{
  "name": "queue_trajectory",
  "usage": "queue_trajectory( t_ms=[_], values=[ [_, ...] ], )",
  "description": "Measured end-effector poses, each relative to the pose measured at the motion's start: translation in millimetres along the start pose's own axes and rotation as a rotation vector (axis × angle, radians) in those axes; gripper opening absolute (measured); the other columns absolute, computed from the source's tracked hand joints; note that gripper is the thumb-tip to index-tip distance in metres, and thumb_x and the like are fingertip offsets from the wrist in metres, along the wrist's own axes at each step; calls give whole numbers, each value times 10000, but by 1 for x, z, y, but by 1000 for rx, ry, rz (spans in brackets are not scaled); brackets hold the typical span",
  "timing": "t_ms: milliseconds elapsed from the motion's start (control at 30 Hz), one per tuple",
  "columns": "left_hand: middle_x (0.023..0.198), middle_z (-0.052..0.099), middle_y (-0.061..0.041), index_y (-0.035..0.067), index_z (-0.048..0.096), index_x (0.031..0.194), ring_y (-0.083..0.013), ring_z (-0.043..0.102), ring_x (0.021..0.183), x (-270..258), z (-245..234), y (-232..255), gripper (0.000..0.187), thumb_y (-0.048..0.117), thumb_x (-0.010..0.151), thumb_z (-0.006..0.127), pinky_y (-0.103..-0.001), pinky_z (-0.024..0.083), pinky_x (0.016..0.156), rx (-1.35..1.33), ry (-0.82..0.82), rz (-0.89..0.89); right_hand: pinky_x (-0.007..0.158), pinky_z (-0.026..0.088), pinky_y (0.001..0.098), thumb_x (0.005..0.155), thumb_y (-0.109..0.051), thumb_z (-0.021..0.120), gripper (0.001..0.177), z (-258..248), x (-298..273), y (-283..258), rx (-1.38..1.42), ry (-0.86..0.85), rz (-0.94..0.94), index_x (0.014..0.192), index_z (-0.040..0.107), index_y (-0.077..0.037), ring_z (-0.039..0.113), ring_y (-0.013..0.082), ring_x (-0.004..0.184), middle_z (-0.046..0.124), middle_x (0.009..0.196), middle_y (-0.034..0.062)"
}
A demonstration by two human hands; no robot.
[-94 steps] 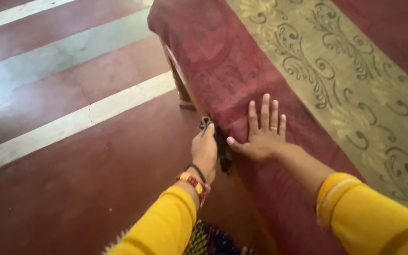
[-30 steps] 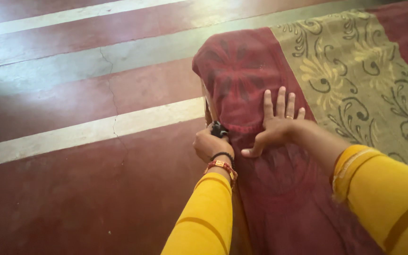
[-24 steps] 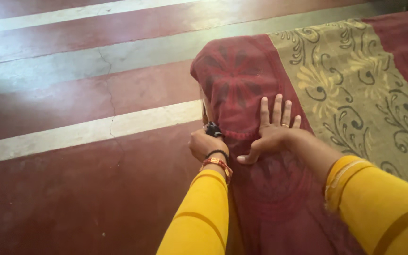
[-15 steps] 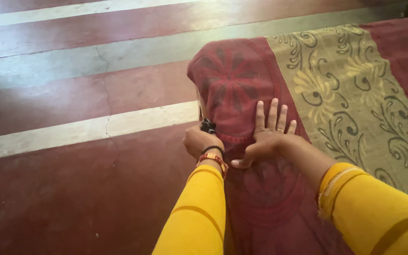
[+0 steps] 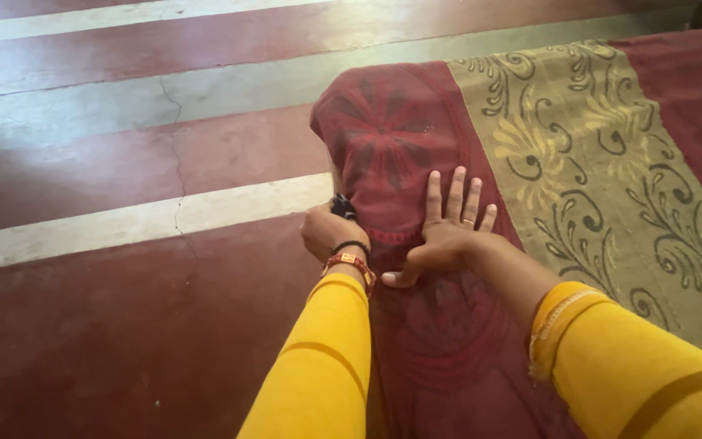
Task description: The person wipes the surface of a bed with a patterned bedsheet using a cloth, then cleans the wooden legs of the bed. The person proceeds to wipe the armrest and seat of a wooden chair with a patterned cushion. A small toy remains on the chair during the cleaning.
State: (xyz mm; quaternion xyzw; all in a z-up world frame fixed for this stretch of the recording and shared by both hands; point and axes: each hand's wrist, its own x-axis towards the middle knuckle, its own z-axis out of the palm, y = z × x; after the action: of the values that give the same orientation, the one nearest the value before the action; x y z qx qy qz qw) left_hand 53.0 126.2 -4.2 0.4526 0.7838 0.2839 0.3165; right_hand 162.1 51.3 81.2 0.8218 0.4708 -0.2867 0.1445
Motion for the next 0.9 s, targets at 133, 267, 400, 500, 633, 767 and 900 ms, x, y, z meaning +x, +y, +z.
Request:
queue_trajectory(
  t_ms=[133,267,400,500,633,767,900],
  values=[
    [925,736,-226,98,799,950,-405,730,882,7,1,1,197,266,892,715,-482,574,752,29,23,1,1196,-119,632,501,-755,893,1766,4,8,5,-25,5,2,1552,-370,-106,-388,464,1482,-420,1606,261],
    [944,734,-230,103,802,951,-421,721,895,2,0,-4,185,255,910,704,-483,576,764,39,-19,20,1198,-131,628,608,-874,684,1556,13,22,12,39,62,-31,1584,-291,-154,-358,428,1494,-391,1635,198],
    [953,736,-233,97,795,961,-425,719,911,3,-1,1,224,299,944,700,-491,573,792,28,-8,-49,1185,-155,625,704,-898,531,1375,20,37,15,125,123,-36,1600,-250,-208,-370,380,1505,-383,1651,137],
    [947,743,-217,140,807,973,-423,723,897,2,-1,-4,168,248,898,701,-496,574,782,57,-37,55,1182,-163,612,710,-891,528,1353,29,41,19,134,145,-23,1601,-246,-230,-374,357,1507,-381,1656,111],
    [928,737,-224,97,807,930,-431,716,909,7,-7,-5,260,349,892,752,-493,569,811,110,-80,68,1180,-165,603,710,-901,531,1359,28,45,18,107,128,-5,1598,-253,-235,-382,341,1502,-394,1648,105],
    [926,745,-192,125,808,946,-410,723,917,-4,-24,-16,274,378,844,790,-492,571,820,79,-152,29,1188,-151,593,706,-888,548,1336,35,38,15,134,227,-14,1613,-184,-235,-324,327,1523,-330,1667,99],
    [925,774,-138,161,815,972,-370,734,929,-10,-35,-17,290,377,777,819,-480,567,841,-16,-176,-23,1187,-96,594,732,-856,551,1264,43,30,15,134,453,-82,1623,-69,-208,-205,341,1545,-195,1690,123]
  ],
)
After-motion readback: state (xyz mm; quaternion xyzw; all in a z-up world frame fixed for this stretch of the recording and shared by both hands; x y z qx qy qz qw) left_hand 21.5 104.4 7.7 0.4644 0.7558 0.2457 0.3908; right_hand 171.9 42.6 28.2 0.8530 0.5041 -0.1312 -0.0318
